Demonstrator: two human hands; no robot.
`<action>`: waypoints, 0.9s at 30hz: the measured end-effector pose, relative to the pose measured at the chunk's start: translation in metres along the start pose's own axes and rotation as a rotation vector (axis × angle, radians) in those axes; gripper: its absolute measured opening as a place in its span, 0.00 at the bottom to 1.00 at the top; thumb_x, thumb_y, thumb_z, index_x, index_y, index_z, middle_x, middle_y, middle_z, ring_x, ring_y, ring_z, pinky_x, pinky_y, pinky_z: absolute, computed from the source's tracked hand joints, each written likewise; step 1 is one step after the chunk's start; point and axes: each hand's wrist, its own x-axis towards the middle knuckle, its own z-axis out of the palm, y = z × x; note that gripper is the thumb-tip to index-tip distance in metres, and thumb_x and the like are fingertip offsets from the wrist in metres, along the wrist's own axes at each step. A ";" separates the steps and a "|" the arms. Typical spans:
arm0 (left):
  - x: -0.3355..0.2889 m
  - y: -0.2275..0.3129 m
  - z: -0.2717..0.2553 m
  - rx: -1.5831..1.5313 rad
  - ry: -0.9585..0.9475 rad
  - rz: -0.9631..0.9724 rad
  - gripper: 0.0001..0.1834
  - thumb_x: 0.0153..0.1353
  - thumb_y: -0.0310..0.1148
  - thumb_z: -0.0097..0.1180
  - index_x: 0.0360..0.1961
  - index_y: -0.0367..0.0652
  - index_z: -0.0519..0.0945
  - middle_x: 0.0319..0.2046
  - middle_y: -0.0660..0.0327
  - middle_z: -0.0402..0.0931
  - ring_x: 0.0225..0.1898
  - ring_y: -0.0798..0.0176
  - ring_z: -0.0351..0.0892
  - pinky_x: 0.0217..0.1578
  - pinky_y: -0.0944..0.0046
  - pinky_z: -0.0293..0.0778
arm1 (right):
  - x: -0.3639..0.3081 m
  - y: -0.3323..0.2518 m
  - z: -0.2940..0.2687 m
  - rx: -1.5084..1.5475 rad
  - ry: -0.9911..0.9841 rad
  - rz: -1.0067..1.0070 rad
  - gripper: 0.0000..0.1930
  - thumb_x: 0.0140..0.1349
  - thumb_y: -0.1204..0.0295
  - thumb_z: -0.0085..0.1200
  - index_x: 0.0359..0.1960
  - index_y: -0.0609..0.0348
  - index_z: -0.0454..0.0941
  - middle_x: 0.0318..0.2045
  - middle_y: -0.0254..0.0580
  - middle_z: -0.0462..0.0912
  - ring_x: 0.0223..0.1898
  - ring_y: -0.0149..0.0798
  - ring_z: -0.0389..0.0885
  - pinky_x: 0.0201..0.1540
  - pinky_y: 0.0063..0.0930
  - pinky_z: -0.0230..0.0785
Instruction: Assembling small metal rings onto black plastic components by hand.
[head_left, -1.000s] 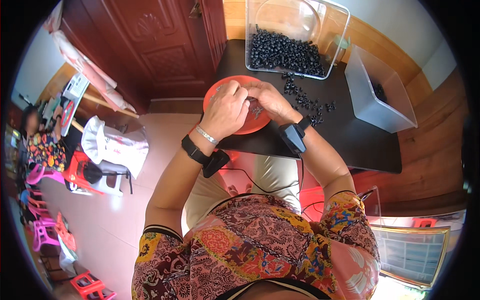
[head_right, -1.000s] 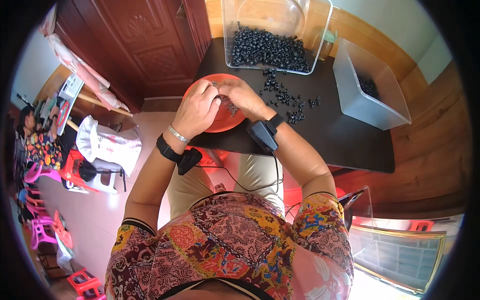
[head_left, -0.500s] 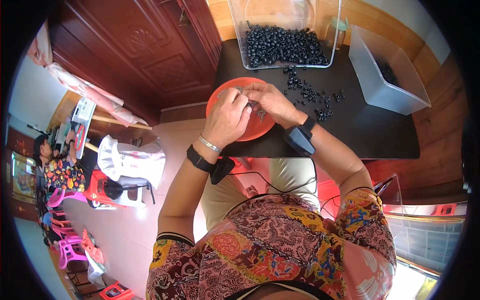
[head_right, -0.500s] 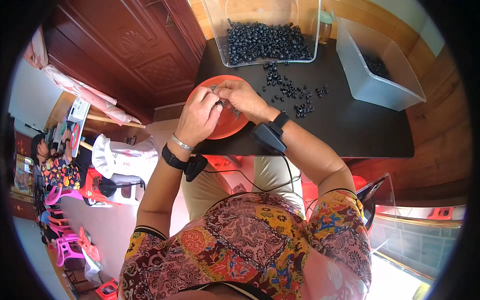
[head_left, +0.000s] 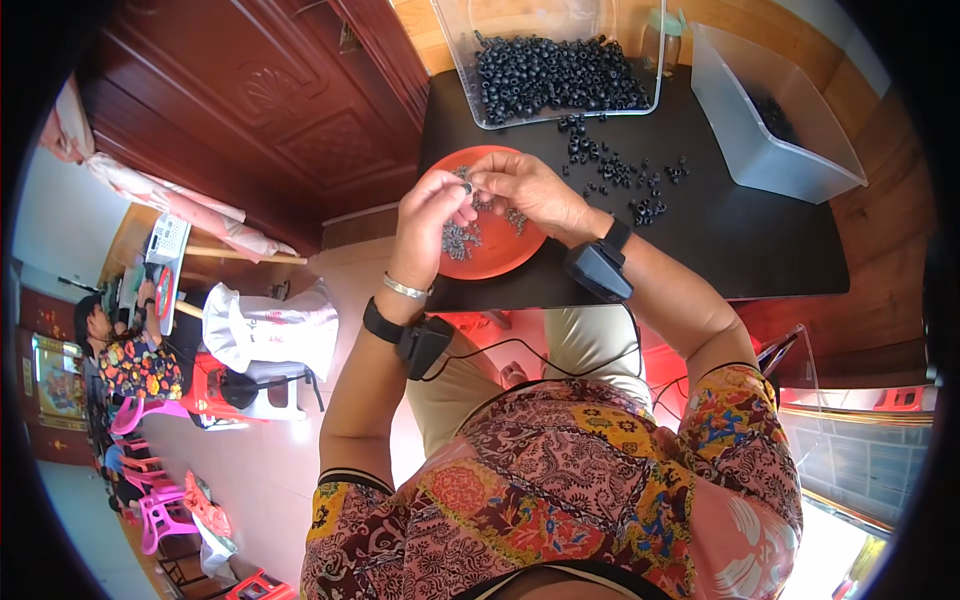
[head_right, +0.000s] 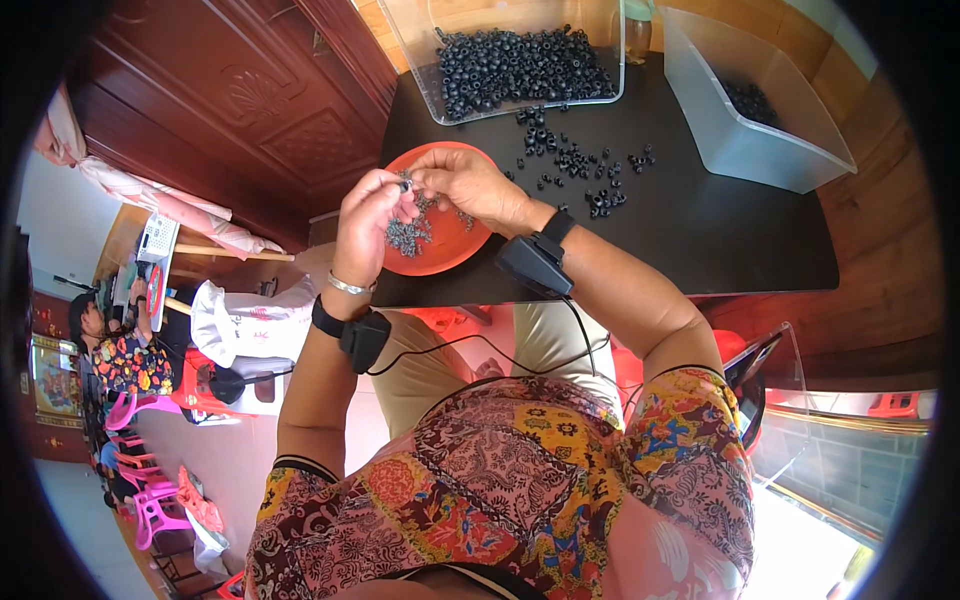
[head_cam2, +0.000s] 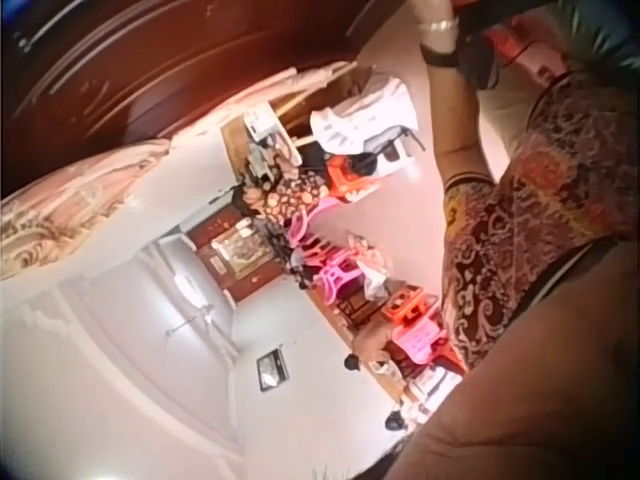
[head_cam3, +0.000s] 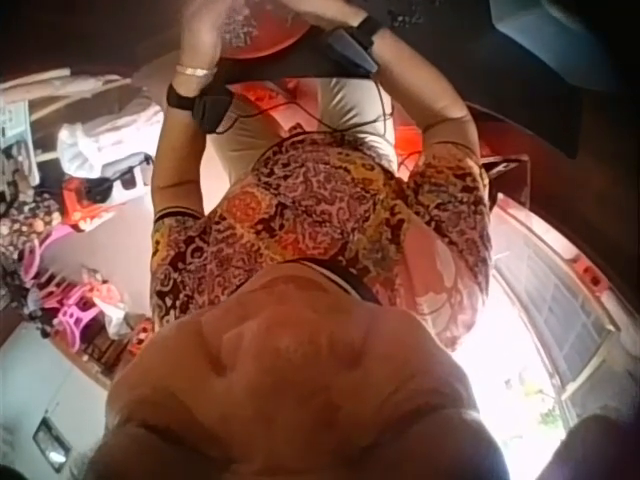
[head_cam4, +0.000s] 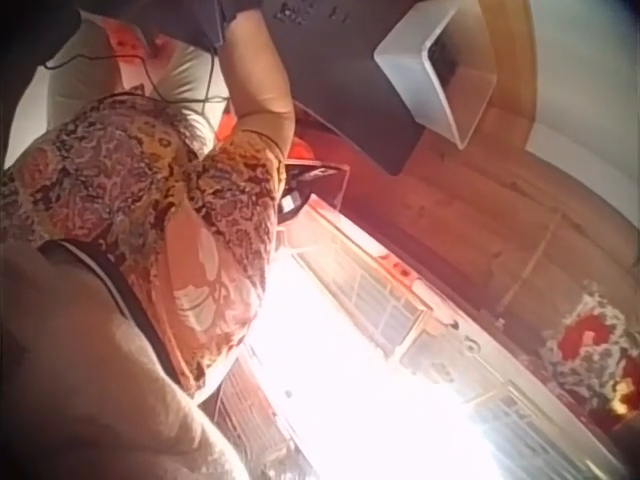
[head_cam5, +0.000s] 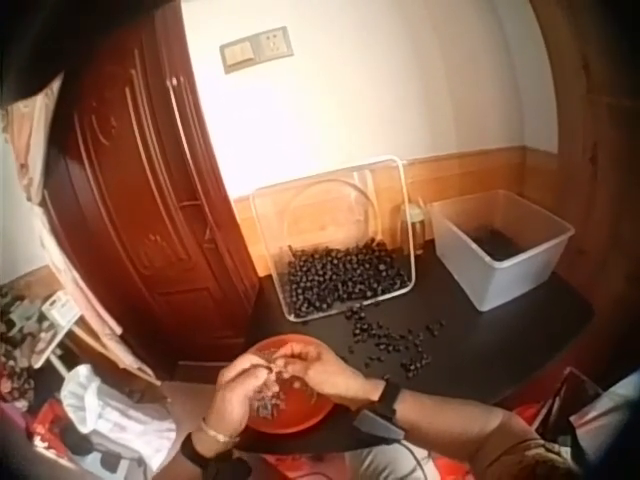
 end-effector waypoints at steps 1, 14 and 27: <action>0.001 0.000 -0.001 -0.245 0.016 -0.113 0.10 0.61 0.34 0.48 0.34 0.38 0.74 0.30 0.63 0.75 0.28 0.69 0.74 0.33 0.70 0.69 | 0.000 -0.002 0.000 -0.014 0.012 -0.037 0.07 0.64 0.70 0.50 0.38 0.58 0.76 0.28 0.26 0.75 0.30 0.21 0.71 0.31 0.15 0.64; -0.005 0.018 0.011 0.942 -0.097 0.562 0.07 0.56 0.26 0.51 0.35 0.36 0.73 0.40 0.51 0.69 0.36 0.51 0.74 0.39 0.58 0.71 | -0.004 -0.002 0.002 0.038 0.044 -0.001 0.07 0.63 0.70 0.49 0.36 0.59 0.77 0.28 0.27 0.76 0.29 0.22 0.71 0.31 0.15 0.65; -0.002 -0.003 -0.024 0.169 0.153 0.038 0.09 0.62 0.30 0.47 0.36 0.36 0.74 0.32 0.62 0.75 0.33 0.70 0.75 0.34 0.71 0.70 | 0.001 -0.003 -0.003 -0.644 0.176 -0.229 0.06 0.58 0.72 0.54 0.32 0.62 0.79 0.28 0.36 0.81 0.30 0.29 0.77 0.33 0.23 0.69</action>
